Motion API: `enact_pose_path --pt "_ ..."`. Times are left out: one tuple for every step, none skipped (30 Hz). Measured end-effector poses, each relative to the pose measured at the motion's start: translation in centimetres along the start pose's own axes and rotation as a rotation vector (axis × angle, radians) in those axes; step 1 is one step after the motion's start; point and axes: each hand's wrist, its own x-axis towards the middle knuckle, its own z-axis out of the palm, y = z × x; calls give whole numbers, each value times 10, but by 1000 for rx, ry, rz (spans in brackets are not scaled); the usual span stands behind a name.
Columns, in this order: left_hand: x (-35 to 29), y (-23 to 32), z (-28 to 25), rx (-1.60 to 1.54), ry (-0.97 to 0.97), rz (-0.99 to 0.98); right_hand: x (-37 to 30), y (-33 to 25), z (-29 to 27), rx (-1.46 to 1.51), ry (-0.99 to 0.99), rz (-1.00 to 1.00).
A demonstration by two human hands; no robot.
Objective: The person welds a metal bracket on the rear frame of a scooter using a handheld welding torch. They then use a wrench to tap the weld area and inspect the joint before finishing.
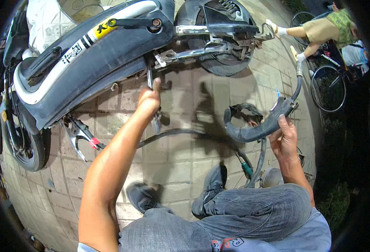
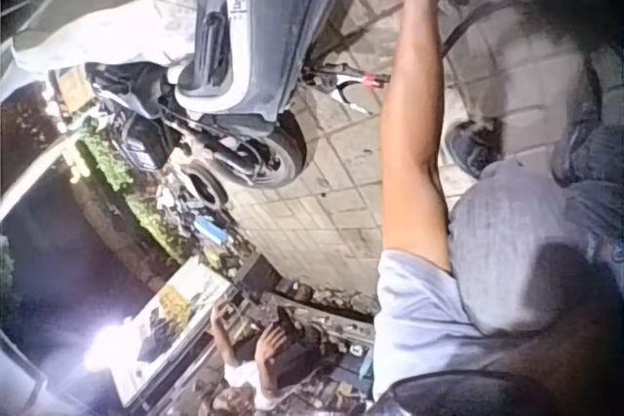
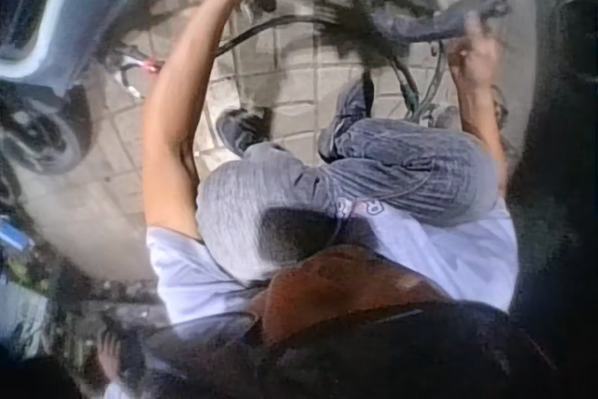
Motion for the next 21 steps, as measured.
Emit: enact_pose_path --pt "0 1 0 35 10 19 1 2 1 8 -8 -2" --pt "-4 8 1 79 54 22 2 3 3 4 -6 -6" --pt "-6 13 -1 -6 -10 -7 2 3 5 0 -4 -10" --pt "-7 19 -4 -91 -74 -36 2 4 7 -5 -1 -14" --pt "-8 26 -8 -179 -140 -65 3 4 7 -16 -7 -4" --pt "-6 30 -7 -184 -120 -69 5 3 6 -28 -13 5" --pt "-8 29 -7 -187 -119 -81 5 3 6 -39 -17 14" --pt "-10 32 -8 -186 -117 -87 6 2 9 -24 3 2" --pt "-12 34 -9 -185 -115 -92 5 3 15 -8 24 -11" --pt "-13 36 -12 -195 -160 -110 5 3 18 8 46 -23" --pt "-9 30 -13 -302 -152 -113 5 2 17 -21 23 -18" --pt "-3 22 -13 -409 -143 -116 4 1 15 -49 0 -13" --pt "3 15 -12 -515 -135 -118 4 1 14 -76 -23 -8" --pt "-14 28 -11 -731 -221 -160 3 2 7 -70 1 -10" --pt "-22 28 -14 -778 -270 -140 2 2 6 -56 7 -13" --pt "-27 27 -16 -825 -320 -121 2 1 5 -42 13 -16" --pt "-30 24 -22 -873 -363 -99 2 -1 7 -33 15 -13" --pt "-24 13 -21 -871 -354 -108 2 -2 10 -22 11 -8" --pt "-17 4 -20 -863 -327 -116 2 -1 13 -10 8 -2" --pt "-17 3 -18 -857 -308 -129 2 0 15 -4 12 -1" --pt "-18 2 -17 -850 -288 -141 2 2 16 3 16 1"
